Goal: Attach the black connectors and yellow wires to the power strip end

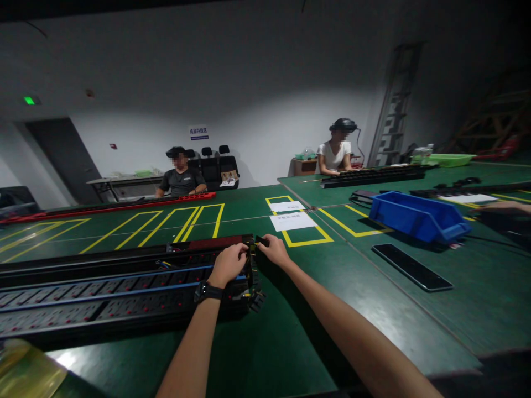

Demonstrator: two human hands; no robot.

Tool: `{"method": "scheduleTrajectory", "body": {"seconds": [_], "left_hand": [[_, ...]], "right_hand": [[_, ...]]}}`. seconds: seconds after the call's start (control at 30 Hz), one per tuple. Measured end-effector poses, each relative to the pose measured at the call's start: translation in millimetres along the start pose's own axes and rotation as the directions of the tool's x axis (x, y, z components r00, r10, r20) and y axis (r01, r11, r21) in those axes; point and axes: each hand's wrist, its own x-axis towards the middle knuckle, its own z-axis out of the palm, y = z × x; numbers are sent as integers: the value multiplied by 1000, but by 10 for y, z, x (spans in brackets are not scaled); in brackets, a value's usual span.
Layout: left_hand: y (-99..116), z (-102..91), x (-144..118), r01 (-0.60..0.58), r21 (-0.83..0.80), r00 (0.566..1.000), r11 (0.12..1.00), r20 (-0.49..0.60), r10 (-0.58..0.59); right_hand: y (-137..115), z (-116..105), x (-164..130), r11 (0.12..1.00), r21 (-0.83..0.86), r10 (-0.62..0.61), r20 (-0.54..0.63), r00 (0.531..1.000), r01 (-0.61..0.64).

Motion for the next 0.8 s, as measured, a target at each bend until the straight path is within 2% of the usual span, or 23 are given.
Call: {"method": "scheduleTrajectory", "body": {"seconds": [0.2,0.3,0.57,0.67,0.8], "left_hand": [[-10,6,4,12,10,1000,1000,-3,-12],[-18,13,6,7,10,1000,1000,-9,-7],[-10,6,-21,13,1,1000,1000,-10,-13],[-27,27,-22,-5,-3,1000,1000,-23,5],[-50,61,-15,0,18,999,1000,-51,1]], "right_hand": [[-67,-48,-61,967,-217,-129,46,991,136],[-71,-60,-89,957,-241,-151,52,987,160],[77,-52,-90,993,17,-120,68,990,119],[149,-169,-115,990,84,-125,100,987,117],[213,-449,-265,984,157,-102,109,989,84]]}}
